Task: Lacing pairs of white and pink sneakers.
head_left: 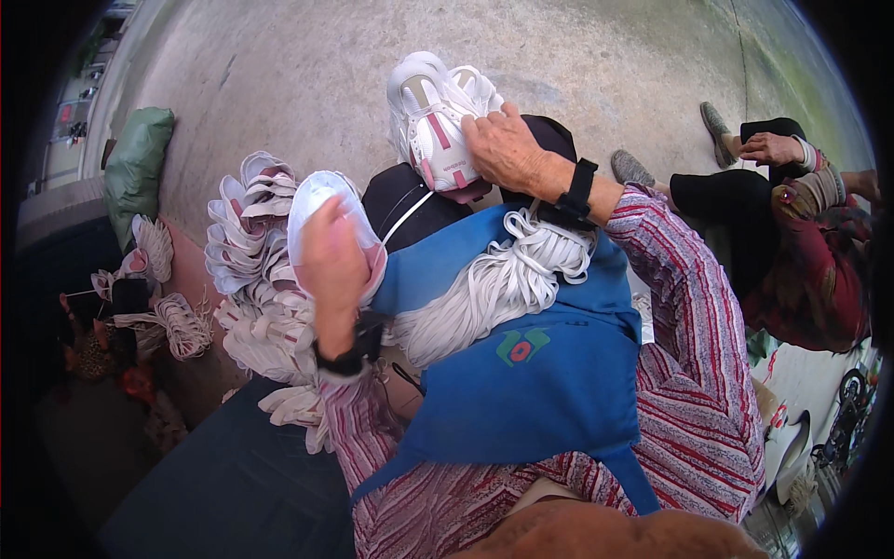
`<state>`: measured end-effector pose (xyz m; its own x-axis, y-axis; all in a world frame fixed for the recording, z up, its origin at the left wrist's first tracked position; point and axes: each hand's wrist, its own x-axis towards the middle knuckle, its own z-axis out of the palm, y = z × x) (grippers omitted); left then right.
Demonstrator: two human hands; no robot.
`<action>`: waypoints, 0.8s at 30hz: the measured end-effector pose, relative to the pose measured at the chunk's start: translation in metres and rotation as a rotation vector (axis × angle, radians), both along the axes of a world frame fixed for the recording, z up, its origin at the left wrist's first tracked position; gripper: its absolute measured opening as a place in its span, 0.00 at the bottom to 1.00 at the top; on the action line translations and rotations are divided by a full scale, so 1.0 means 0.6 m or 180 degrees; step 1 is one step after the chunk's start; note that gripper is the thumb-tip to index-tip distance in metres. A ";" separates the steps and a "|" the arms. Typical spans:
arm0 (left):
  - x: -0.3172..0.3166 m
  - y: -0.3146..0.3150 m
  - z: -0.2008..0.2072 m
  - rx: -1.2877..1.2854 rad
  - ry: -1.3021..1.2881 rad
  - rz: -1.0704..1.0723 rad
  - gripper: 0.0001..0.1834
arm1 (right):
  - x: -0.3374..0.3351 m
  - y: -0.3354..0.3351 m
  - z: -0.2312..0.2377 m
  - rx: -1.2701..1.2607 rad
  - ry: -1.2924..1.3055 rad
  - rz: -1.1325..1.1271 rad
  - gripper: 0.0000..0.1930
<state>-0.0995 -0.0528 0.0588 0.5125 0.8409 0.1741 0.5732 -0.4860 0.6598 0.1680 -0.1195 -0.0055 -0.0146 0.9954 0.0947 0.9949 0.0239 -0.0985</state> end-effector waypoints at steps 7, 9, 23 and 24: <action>0.155 -0.023 -0.082 0.0560 0.1678 -0.1122 0.56 | -0.004 -0.007 -0.004 0.0719 0.0022 0.0235 0.08; 0.148 -0.029 -0.097 0.0715 0.1466 -0.1150 0.58 | -0.007 -0.013 0.005 0.0689 0.0074 0.0315 0.09; 0.046 0.008 -0.092 0.0938 0.1528 -0.0878 0.41 | 0.125 -0.094 0.076 -0.0315 0.2338 0.0090 0.09; 0.038 0.008 -0.094 0.0701 0.1408 -0.0884 0.40 | 0.134 -0.118 0.079 -0.0341 0.2336 0.0062 0.09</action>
